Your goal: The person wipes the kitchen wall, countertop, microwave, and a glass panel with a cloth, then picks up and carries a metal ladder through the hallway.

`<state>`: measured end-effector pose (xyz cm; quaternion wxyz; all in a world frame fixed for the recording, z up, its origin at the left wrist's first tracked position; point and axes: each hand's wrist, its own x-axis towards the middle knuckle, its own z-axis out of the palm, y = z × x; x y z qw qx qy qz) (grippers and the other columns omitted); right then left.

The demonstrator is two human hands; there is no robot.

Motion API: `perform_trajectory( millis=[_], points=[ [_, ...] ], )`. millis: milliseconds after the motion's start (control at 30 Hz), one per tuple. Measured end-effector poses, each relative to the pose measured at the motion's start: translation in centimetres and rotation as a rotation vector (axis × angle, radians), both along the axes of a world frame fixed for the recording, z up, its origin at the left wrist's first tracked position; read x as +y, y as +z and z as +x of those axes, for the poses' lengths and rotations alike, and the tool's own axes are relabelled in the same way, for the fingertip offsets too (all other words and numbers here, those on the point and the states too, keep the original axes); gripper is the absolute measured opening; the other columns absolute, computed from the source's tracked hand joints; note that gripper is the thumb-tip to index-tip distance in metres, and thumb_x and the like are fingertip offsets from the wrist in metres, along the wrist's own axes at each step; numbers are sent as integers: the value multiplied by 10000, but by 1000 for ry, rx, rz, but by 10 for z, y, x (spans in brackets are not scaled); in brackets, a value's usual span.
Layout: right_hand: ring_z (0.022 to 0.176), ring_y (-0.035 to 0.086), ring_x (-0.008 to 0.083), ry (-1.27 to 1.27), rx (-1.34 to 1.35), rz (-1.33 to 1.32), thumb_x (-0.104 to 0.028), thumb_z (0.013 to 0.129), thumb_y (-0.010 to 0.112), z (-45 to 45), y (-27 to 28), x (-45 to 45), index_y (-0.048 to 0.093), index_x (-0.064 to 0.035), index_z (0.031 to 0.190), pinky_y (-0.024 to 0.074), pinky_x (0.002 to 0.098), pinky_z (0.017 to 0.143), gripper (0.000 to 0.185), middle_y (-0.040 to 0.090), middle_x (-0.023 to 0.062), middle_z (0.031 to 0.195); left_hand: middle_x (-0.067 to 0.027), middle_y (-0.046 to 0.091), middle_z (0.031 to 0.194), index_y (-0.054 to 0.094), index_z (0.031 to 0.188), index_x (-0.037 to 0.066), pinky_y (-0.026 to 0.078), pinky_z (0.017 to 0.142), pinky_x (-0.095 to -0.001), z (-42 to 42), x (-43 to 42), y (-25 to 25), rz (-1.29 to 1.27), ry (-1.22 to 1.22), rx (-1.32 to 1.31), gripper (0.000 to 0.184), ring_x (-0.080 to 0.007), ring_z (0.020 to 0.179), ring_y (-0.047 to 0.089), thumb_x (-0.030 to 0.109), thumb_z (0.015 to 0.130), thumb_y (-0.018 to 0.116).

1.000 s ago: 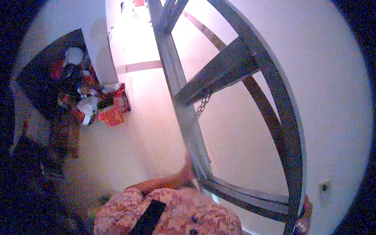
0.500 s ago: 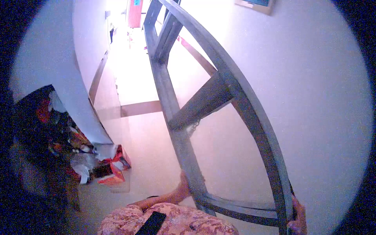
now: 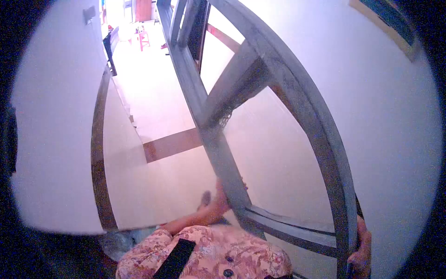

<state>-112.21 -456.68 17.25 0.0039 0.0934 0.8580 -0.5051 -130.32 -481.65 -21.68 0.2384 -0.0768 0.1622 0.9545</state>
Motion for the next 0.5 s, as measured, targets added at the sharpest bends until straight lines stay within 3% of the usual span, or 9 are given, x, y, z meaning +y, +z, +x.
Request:
perform_trajectory(
  millis=[167,267,400,500],
  points=[
    [1142,520,236,54,-23,97,-761,411,776,-152,-16,-33,391,54,1359,393,362,987,1308,544,140,1244,-154,635,1003,539,1175,51,483,867,-473,-155,-48,0,-111,41,-50,875,-309,978,609,796,825,243],
    [1152,503,229,20,0,29,-737,446,786,-238,-3,-82,389,47,1361,386,365,987,1268,532,133,1255,-159,605,1101,476,1247,43,455,944,-458,-242,-85,0,7,32,85,947,-301,1047,583,845,768,318],
    [1081,535,224,3,66,59,-817,438,722,-343,5,-134,444,62,1294,413,376,944,1258,559,146,1199,-158,609,1092,482,1238,44,464,933,-448,-347,-140,16,8,40,50,950,-290,1044,585,850,756,335],
    [1094,529,227,-30,48,-37,-790,438,736,-412,1,-187,431,55,1314,409,375,947,1254,553,140,1209,-155,611,1089,497,1223,43,464,933,-452,-416,-192,21,-37,52,85,954,-290,1045,585,856,747,341]
  ],
)
